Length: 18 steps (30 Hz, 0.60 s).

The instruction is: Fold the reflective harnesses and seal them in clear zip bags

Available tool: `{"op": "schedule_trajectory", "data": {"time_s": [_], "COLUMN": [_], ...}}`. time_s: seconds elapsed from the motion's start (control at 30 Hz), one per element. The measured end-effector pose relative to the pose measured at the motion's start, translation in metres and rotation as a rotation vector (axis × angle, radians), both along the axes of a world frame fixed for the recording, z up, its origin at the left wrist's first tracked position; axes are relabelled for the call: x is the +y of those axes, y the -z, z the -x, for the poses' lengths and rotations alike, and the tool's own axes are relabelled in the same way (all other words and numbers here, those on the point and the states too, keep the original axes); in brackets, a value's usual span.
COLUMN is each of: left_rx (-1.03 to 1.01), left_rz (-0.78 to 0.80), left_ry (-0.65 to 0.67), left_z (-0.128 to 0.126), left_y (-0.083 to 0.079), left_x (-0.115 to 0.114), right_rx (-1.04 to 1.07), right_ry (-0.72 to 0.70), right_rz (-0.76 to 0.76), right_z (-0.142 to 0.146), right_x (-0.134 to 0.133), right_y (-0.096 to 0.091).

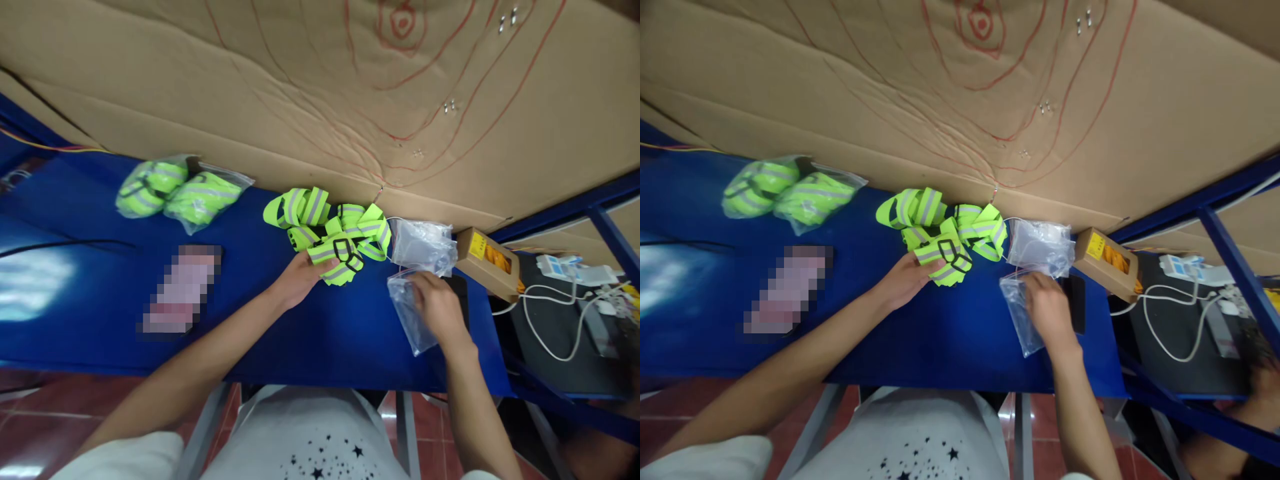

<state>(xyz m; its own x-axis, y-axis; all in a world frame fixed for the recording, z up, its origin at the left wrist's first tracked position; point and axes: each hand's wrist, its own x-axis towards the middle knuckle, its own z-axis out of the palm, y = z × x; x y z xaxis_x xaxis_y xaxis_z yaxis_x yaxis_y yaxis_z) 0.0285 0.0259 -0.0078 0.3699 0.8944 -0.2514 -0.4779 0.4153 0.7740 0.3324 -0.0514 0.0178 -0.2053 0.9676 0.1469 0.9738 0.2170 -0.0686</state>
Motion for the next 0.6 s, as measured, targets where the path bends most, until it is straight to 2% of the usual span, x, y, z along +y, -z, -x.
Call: {"op": "schedule_trajectory", "data": {"time_s": [0.1,0.23,0.37,0.47,0.6], "left_rx": [0.004,-0.017,-0.042,-0.038,-0.013], "left_rz": [0.006,0.007,0.046,0.087,0.035], "left_ry": [-0.057,-0.123,-0.153,-0.199,-0.252], "left_z": [0.0,-0.003,-0.01,-0.014,-0.02], "left_y": [-0.001,-0.006,-0.008,-0.005,0.005], "left_x": [-0.001,-0.006,-0.014,-0.019,-0.024], "right_rx": [0.042,0.043,0.083,0.221,0.415], "right_ry": [-0.277,-0.435,-0.441,-0.398,-0.375], "right_rz": [0.035,0.048,-0.034,-0.06,-0.131], "right_z": [0.045,0.088,0.106,0.104,0.096], "right_x": [0.007,0.019,0.023,0.02,0.015], "right_y": [0.001,0.004,0.012,0.019,0.023]}}
